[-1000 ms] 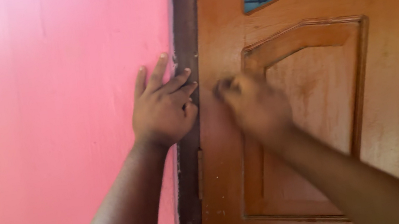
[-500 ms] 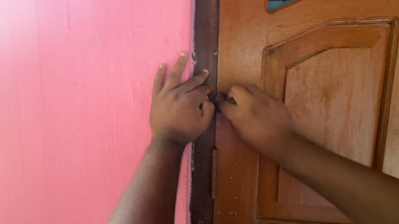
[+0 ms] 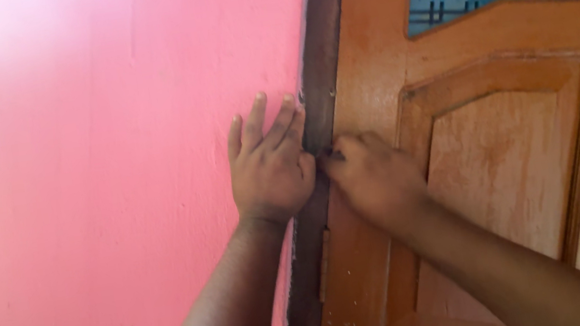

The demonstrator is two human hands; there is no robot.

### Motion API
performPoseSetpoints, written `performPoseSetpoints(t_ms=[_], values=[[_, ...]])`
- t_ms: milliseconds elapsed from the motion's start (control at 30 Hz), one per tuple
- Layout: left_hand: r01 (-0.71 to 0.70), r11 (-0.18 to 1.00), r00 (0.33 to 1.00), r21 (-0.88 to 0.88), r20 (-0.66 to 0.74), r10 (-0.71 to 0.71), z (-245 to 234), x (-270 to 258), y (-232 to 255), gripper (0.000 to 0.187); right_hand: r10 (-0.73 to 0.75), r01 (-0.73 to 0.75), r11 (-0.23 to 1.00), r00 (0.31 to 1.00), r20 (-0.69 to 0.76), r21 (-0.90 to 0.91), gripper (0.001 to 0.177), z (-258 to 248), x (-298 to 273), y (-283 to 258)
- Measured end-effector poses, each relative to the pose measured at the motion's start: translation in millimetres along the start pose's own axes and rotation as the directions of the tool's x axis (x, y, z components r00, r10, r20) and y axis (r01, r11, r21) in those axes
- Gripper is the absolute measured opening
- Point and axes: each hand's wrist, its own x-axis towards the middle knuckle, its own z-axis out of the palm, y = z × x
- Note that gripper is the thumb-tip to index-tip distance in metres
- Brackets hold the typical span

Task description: The person dips a dark cloth into a small metal bowl on the floor and then uses it to wipe the surface of a wooden door. The person cleans the door panels and the frame, moving the cloth across the wood in various directions.

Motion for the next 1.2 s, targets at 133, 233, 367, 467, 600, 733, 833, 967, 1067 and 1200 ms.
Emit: performPoseSetpoints(t_ms=[133,233,367,467,600,733,833,967,1067,1200], values=[[0.007,1.0,1.0,0.012,-0.013,-0.007,-0.3,-1.9,2.0,0.052,0.155,-0.162,0.983,0.985,-0.08,-0.087,0.026,-6.2,37.7,20.6],[0.013,1.0,1.0,-0.002,-0.017,-0.013,-0.9,0.3,0.7,0.052,0.162,-0.17,0.985,0.962,-0.218,-0.016,0.023,-1.2,54.3,24.2],[0.018,1.0,0.999,-0.016,-0.05,-0.019,-2.0,-0.2,4.0,0.051,0.197,-0.19,0.979,0.973,-0.116,0.074,0.017,11.2,39.0,7.0],[0.017,1.0,0.998,-0.019,-0.06,-0.018,-2.7,-0.6,4.1,0.051,0.121,-0.12,0.993,0.99,-0.069,0.015,0.023,2.6,36.5,6.3],[0.013,1.0,0.997,-0.009,-0.074,-0.014,-1.4,1.4,3.5,0.047,0.222,-0.235,0.969,0.962,-0.157,-0.072,0.013,-9.4,83.7,22.7],[0.014,1.0,0.998,-0.017,-0.063,-0.015,-2.9,0.6,3.6,0.048,0.28,-0.295,0.955,0.932,-0.232,-0.033,0.015,-16.4,118.0,33.4],[0.02,1.0,0.998,-0.021,-0.051,-0.021,-3.6,1.0,3.1,0.049,0.282,-0.305,0.951,0.921,-0.268,-0.045,0.016,-6.4,119.3,30.7],[0.002,1.0,0.996,-0.021,-0.092,-0.003,-4.3,2.0,6.9,0.049,0.176,-0.196,0.976,0.968,-0.177,-0.098,0.026,6.2,85.7,16.9],[0.004,1.0,0.996,-0.026,-0.09,-0.006,-4.0,2.4,5.1,0.047,0.204,-0.202,0.979,0.967,-0.156,0.028,0.025,-3.3,82.5,21.1],[-0.014,1.0,0.995,-0.006,-0.094,0.014,-3.5,2.8,4.4,0.046,0.336,-0.345,0.938,0.928,-0.161,-0.03,0.023,-19.6,117.4,42.3]])
